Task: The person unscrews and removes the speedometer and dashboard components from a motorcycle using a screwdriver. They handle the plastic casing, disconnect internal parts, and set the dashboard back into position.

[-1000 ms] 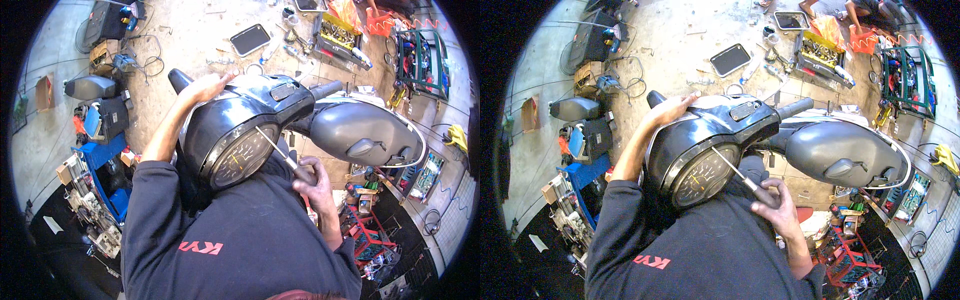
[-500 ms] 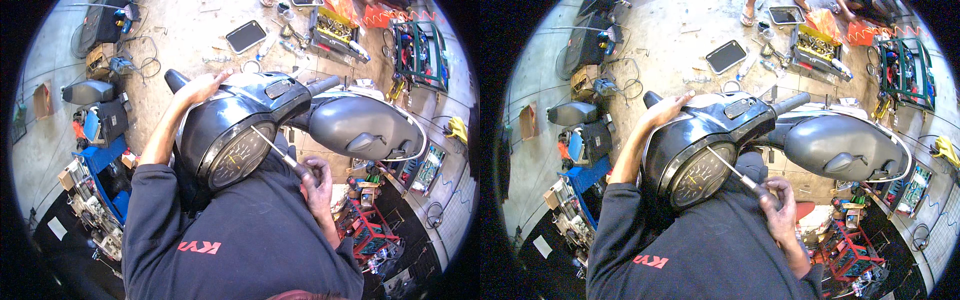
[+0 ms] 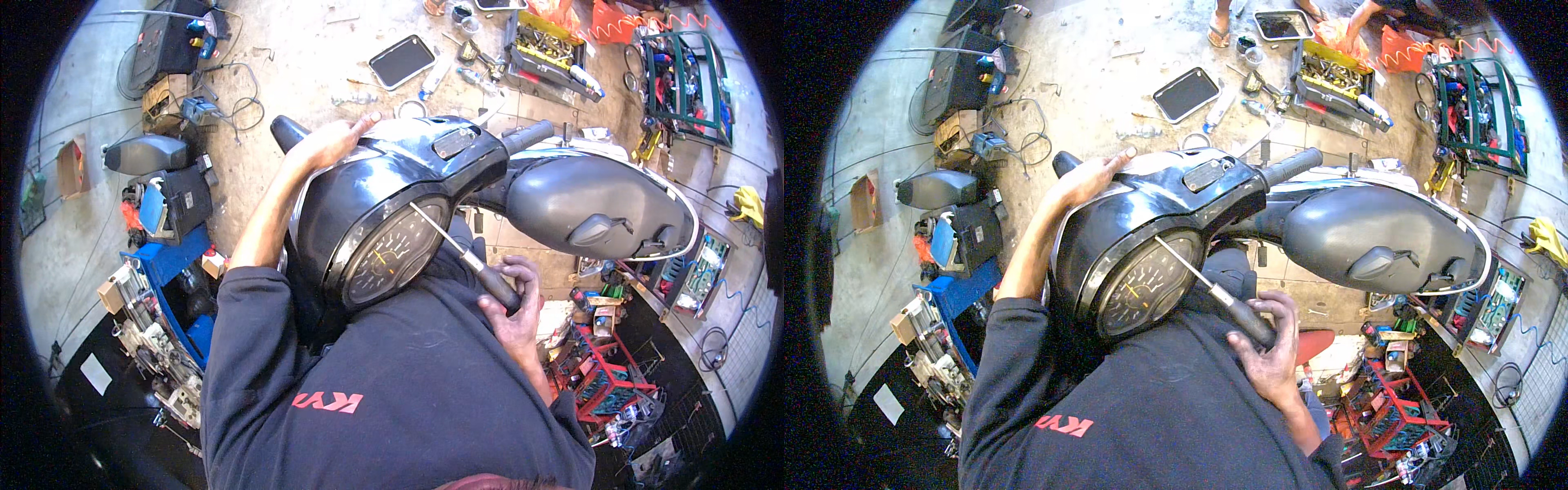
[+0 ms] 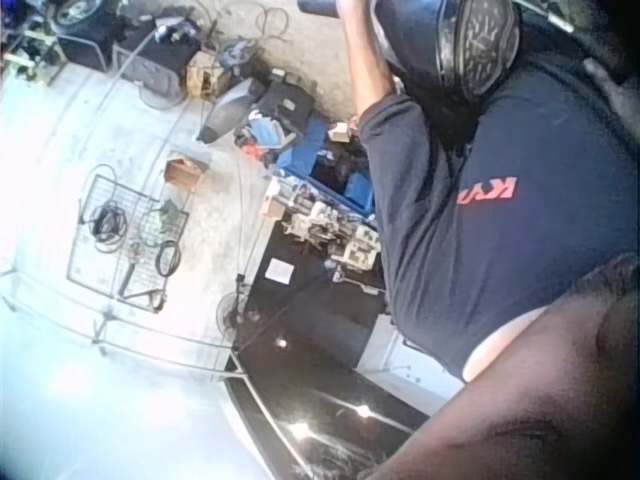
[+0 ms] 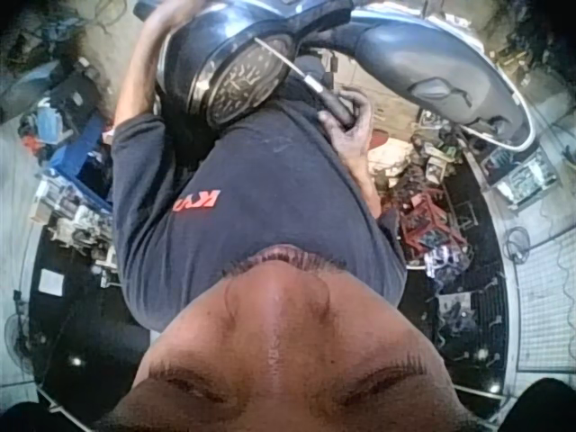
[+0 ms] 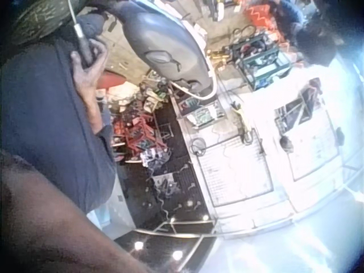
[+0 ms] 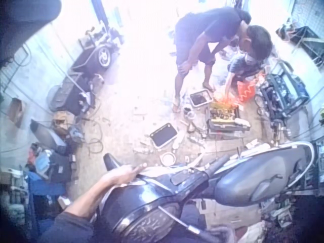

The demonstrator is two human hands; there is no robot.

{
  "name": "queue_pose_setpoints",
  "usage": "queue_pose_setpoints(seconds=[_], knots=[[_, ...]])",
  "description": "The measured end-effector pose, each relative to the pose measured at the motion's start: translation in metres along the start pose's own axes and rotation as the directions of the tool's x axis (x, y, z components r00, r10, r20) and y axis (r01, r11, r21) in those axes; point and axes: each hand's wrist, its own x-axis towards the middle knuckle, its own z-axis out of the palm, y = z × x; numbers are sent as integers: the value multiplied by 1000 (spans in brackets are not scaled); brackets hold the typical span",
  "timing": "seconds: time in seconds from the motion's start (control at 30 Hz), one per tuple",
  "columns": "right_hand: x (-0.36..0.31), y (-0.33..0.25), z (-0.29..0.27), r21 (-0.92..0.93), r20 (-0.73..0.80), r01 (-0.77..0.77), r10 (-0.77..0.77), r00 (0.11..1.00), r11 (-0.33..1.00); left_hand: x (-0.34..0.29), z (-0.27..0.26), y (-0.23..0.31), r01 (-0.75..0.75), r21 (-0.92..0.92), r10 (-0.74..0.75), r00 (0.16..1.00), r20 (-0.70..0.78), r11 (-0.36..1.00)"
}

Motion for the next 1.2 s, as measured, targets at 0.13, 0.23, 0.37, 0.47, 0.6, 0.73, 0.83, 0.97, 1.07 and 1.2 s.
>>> queue_pose_setpoints(seconds=[0.13,0.23,0.37,0.47,0.6,0.73,0.83,0.97,1.07,1.2], knots=[[-2,-3,-1,-161,-8,86,-88,996,983,-4,-2,5,18,11,-18,1000,5,1000],[0,-12,-1,-202,-58,110,-124,991,973,-5,-1,1,-214,-21,212,974,-81,977],[3,-6,1,-332,-2,288,-306,952,898,0,-5,10,-620,31,620,784,-24,784],[2,6,3,-433,60,421,-441,896,797,18,17,42,-543,32,542,831,-127,839],[10,20,-1,-517,166,562,-569,805,645,33,25,76,-262,194,267,964,-2,946],[13,30,-5,-496,223,605,-582,782,623,32,34,74,-261,474,304,953,-13,841],[12,31,-5,-338,170,386,-348,922,859,11,26,89,-235,512,300,953,-46,826],[15,9,-7,201,187,-190,153,970,961,6,26,92,-180,449,251,962,-105,875],[21,4,-11,147,218,-33,0,976,989,4,26,93,-227,420,295,950,-103,878],[25,-7,-15,-171,172,205,-176,969,964,-13,19,110,-140,392,190,977,-92,909]])
